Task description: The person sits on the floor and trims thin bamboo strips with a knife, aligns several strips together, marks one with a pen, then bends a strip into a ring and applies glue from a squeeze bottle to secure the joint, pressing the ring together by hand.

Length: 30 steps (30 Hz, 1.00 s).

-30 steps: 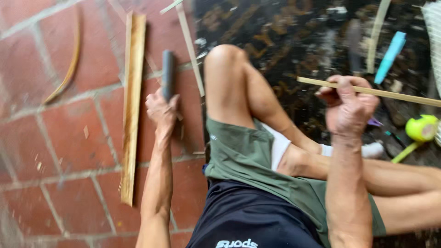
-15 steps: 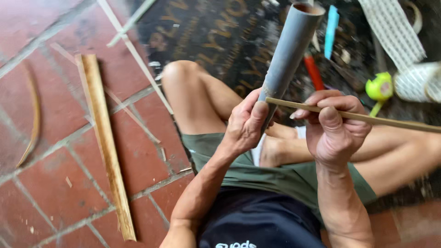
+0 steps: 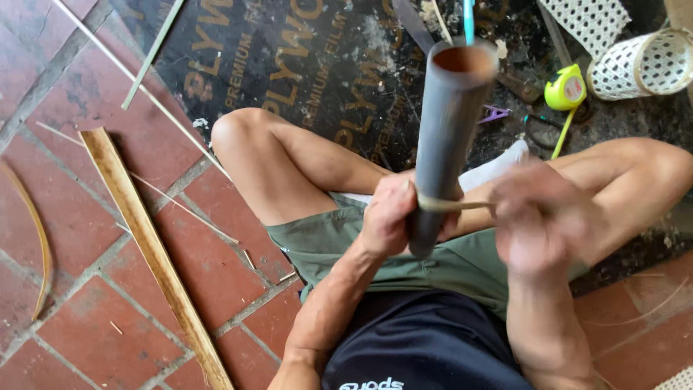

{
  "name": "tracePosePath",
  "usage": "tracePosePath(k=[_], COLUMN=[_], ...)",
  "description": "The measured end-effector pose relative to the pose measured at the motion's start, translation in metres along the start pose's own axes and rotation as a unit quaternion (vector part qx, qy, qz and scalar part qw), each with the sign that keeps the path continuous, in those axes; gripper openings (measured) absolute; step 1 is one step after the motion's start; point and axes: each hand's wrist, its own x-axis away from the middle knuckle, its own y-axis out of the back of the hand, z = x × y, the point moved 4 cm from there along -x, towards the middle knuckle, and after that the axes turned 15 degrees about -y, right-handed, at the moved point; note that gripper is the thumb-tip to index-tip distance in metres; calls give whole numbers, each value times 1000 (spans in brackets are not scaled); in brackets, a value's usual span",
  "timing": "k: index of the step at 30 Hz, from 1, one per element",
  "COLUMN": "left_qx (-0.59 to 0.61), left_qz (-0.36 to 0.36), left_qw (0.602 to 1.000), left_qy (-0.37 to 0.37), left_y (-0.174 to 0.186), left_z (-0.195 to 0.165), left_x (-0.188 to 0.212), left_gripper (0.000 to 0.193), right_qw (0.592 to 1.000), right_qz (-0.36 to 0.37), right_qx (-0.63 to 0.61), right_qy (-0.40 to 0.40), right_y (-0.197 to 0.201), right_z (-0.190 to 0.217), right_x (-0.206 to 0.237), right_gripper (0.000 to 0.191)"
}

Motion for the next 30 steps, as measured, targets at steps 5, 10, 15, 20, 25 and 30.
tracePosePath(k=[5,10,15,20,25,30], left_qx=[223,179,-173,150,-149,-306], left_qz=[25,8,-45,68,233,357], left_qw=[971,984,981,985,953,865], left_qy=[79,1,-80,43,125,176], left_y=[-14,5,18,-9,0,-14], left_z=[21,9,-19,0,-24,-36], left_x=[11,5,10,9,6,2], left_gripper=[60,72,74,67,70,66], right_qw=[918,968,997,933,851,855], right_qz=[194,161,34,190,181,252], right_qx=[-282,-173,1,-278,-385,-238], right_qy=[-200,-85,67,-127,-308,-385], right_y=[8,-8,-1,10,39,42], right_z=[-67,-43,-18,-60,-72,-63], right_x=[-26,-29,-10,-26,-45,-73], right_gripper=[8,10,11,13,24,24])
